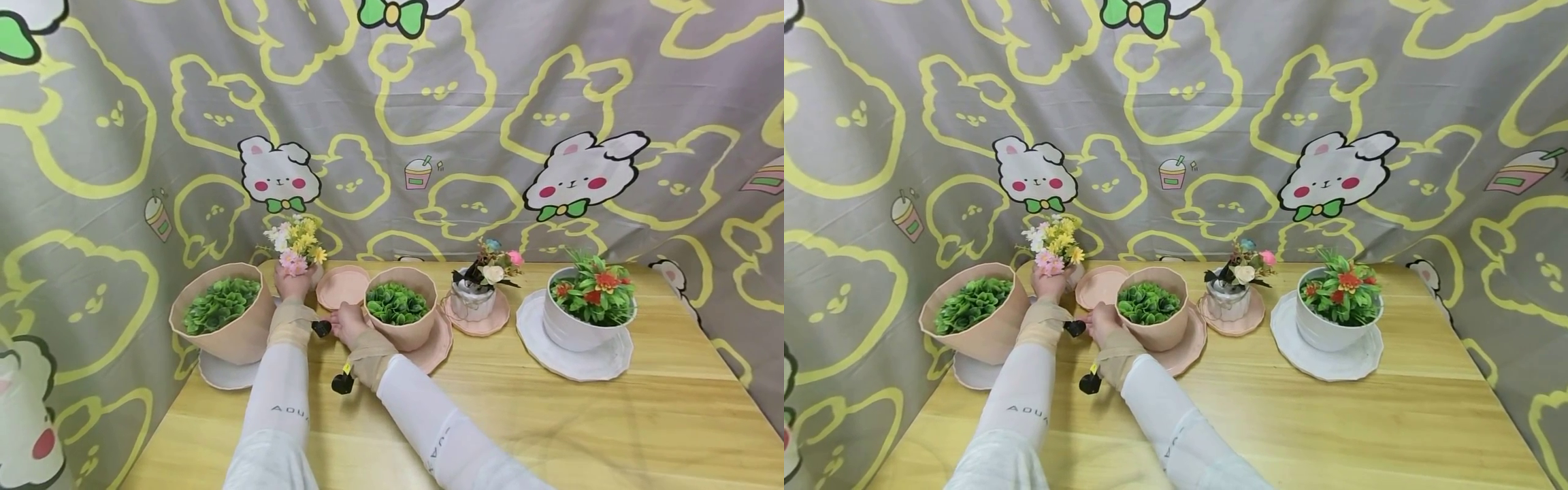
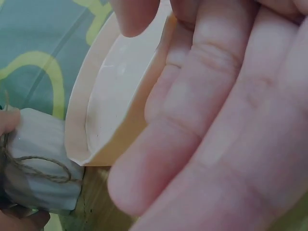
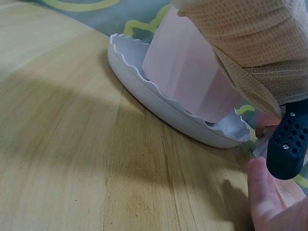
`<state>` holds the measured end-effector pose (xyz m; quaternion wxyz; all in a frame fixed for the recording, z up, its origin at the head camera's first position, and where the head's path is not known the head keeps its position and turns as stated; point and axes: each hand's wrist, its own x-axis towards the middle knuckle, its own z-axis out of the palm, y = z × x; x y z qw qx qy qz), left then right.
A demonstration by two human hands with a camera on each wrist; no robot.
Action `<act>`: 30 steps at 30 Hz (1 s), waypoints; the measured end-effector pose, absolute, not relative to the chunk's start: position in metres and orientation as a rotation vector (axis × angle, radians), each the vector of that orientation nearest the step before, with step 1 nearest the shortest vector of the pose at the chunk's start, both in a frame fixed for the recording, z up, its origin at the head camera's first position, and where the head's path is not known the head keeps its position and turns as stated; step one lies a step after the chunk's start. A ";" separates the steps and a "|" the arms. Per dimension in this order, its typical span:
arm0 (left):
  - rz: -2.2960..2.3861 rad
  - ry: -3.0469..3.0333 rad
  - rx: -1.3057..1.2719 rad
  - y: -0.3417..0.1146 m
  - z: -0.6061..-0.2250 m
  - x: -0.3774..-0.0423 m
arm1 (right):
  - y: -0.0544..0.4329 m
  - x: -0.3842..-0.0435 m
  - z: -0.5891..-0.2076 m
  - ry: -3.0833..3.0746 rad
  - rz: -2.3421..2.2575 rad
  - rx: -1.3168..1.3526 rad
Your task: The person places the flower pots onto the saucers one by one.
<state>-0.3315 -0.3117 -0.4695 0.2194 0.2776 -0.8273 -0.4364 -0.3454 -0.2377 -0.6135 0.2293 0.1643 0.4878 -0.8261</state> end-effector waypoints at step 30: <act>-1.347 -2.129 0.361 -0.300 -0.436 -0.320 | -0.195 -0.301 -0.526 1.222 -2.234 0.451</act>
